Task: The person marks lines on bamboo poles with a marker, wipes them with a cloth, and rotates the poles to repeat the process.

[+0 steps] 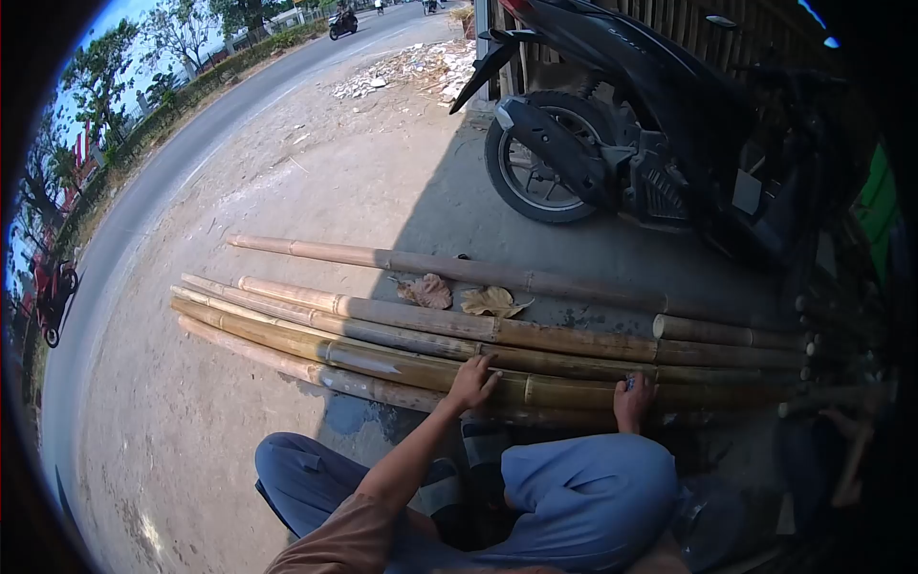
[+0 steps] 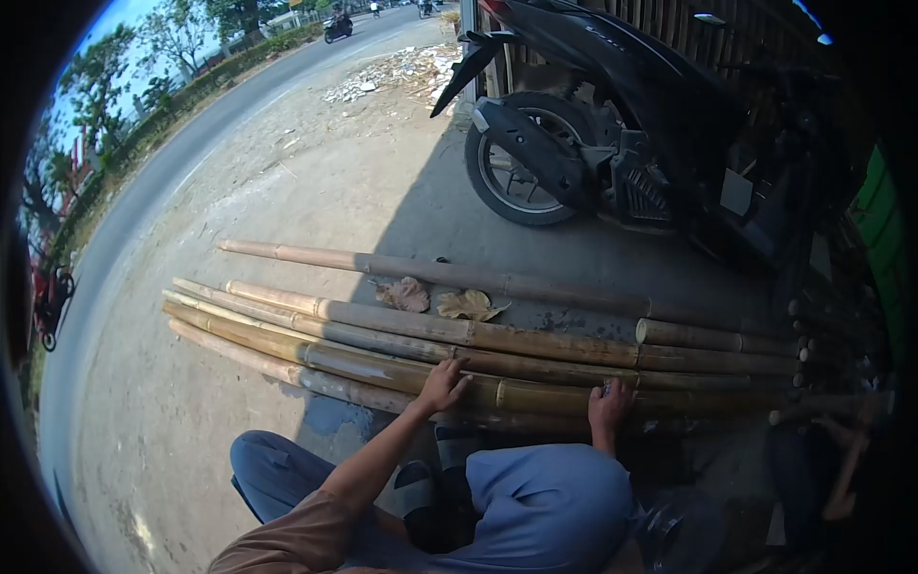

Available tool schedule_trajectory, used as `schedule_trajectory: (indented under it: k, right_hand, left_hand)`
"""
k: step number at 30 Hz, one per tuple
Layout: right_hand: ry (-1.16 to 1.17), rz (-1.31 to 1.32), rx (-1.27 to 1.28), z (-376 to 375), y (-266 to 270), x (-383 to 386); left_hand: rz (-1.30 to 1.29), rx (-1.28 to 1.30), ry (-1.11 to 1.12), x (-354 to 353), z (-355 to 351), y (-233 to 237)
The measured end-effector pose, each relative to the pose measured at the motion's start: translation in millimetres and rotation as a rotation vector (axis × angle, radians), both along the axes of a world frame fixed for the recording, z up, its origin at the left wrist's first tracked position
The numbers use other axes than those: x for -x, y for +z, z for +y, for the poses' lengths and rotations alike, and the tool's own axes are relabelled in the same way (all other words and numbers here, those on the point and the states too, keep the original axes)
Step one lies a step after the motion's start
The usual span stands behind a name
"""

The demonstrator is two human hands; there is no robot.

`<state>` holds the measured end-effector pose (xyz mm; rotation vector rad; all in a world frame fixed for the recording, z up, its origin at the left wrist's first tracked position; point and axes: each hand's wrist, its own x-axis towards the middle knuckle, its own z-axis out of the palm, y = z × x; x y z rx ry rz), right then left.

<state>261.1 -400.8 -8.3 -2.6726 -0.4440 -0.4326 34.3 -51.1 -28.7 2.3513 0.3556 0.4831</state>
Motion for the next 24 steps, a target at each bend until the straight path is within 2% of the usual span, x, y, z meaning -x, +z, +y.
schedule_trajectory:
  k: [3, 6, 7, 9, 11, 13, 17, 20, 24]
  right_hand:
    - [-0.162, -0.086, 0.021, -60.7, -22.4, -45.1]
    - [-0.101, -0.124, 0.029, -33.6, -21.9, -34.5]
    - [-0.073, -0.156, 0.033, -11.5, -26.3, -18.9]
    - [0.133, 0.054, 0.029, 59.0, -8.1, 27.9]
    - [0.419, 0.003, -0.043, 125.1, -11.2, 72.6]
    - [0.598, -0.031, -0.094, 165.0, -4.6, 106.9]
    - [0.482, 0.055, -0.135, 141.4, -6.8, 88.3]
    - [0.141, -0.006, -0.119, 70.9, -2.0, 37.0]
    - [-0.112, -0.040, 0.001, -35.3, -13.7, -38.3]
  left_hand:
    - [0.173, -0.371, -0.094, 18.0, -17.7, 25.4]
    - [0.344, -0.462, -0.148, 9.4, -23.4, 50.4]
    - [0.326, -0.469, -0.152, 7.0, -25.4, 50.3]
    - [0.308, -0.503, -0.171, 9.6, -20.6, 45.4]
    - [0.357, -0.485, -0.172, 10.9, -21.5, 34.5]
    - [0.328, -0.491, -0.146, 6.0, -21.0, 27.2]
    - [0.348, -0.487, -0.141, 4.2, -20.5, 21.4]
    - [0.335, -0.477, -0.152, 4.6, -19.7, 17.7]
    - [0.330, -0.567, -0.108, 9.0, -21.6, 27.1]
